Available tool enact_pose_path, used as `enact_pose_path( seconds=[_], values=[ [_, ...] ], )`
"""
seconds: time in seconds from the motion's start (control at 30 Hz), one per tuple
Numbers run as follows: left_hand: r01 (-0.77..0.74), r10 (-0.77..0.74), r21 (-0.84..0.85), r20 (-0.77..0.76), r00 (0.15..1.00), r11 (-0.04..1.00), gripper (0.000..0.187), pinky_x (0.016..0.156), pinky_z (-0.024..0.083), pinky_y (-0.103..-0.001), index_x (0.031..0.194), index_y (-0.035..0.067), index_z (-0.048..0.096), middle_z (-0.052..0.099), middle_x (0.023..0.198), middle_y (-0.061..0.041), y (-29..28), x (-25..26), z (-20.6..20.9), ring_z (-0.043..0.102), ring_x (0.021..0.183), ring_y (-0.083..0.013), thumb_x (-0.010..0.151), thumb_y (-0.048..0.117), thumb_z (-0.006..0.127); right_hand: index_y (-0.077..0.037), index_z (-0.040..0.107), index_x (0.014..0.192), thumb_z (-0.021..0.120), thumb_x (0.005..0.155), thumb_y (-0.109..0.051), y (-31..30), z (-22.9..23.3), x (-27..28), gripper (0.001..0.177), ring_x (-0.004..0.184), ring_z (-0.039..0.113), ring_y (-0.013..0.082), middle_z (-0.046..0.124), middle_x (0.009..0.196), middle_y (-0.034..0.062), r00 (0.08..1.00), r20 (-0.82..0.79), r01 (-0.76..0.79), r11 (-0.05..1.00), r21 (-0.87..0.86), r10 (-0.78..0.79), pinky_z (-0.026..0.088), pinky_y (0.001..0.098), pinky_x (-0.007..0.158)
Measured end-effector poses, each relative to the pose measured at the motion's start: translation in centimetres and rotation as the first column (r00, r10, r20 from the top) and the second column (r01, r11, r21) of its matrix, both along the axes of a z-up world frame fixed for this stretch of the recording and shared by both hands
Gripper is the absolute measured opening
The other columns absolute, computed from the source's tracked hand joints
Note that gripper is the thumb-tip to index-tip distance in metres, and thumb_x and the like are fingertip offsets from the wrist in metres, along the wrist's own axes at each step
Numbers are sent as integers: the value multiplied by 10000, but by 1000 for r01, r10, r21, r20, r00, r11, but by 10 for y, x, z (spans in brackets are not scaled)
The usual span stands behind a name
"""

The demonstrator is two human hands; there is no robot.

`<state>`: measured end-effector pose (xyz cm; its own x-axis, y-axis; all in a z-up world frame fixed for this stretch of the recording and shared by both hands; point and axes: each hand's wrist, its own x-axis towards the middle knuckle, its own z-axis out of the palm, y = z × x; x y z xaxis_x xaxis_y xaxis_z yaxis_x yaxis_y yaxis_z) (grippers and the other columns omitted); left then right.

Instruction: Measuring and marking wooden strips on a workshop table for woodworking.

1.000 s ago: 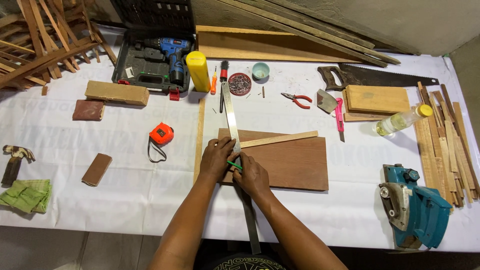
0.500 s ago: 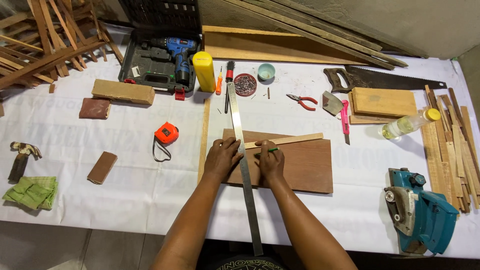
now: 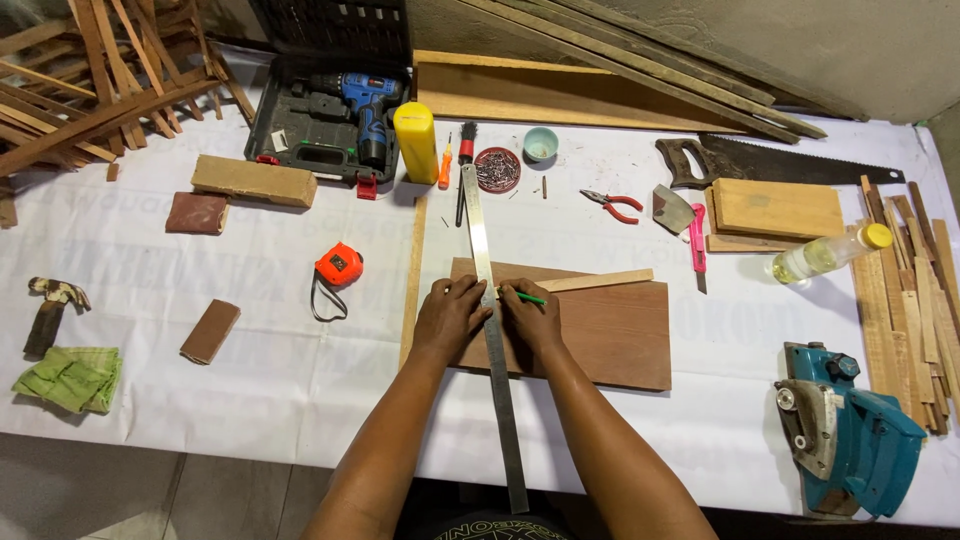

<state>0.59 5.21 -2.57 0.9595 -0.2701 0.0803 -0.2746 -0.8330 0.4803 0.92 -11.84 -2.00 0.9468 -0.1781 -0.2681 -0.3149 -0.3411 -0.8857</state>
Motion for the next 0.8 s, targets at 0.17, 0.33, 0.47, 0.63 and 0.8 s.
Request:
enact_pose_path(
  seconds=[0.17,0.33,0.47,0.63,0.8],
  values=[
    [8,-8,9,-8,1000,1000,517,1021,493,-396,1345,159,655,598,1380,24,0,1,-2,524,1212,-293,881,368,745,-84,794,1061,697,950,-278,-4,-18,3,244,796,720,121,797,908,52,998,65,-30,999,33,27,559,272,717],
    [14,-15,35,2,1000,999,531,1013,490,-402,1356,155,647,592,1381,14,0,1,-5,517,1210,-298,885,383,738,-79,798,1056,706,950,-294,-5,-22,4,256,798,729,130,802,914,64,995,75,-59,998,-17,61,562,281,721],
    [12,-12,39,-13,1000,999,526,1019,492,-396,1359,163,647,592,1387,24,0,1,-3,516,1216,-289,892,388,729,-76,792,1054,701,946,-291,-7,-30,5,257,804,726,127,795,911,63,986,145,-87,996,16,84,562,278,728],
    [10,-9,47,-28,1000,999,529,1018,488,-395,1362,160,641,586,1395,19,-1,1,1,517,1209,-293,890,383,727,-49,787,990,680,948,-278,-8,-14,5,256,741,705,165,769,838,81,995,-1,-97,993,-68,97,557,309,689],
    [-2,3,47,-16,1000,999,528,1015,487,-401,1348,164,645,588,1393,11,-2,1,-3,522,1228,-293,877,383,738,-44,721,875,537,1016,-363,-10,-21,8,394,726,724,148,753,799,86,997,47,-64,998,27,62,563,304,671]
  ],
)
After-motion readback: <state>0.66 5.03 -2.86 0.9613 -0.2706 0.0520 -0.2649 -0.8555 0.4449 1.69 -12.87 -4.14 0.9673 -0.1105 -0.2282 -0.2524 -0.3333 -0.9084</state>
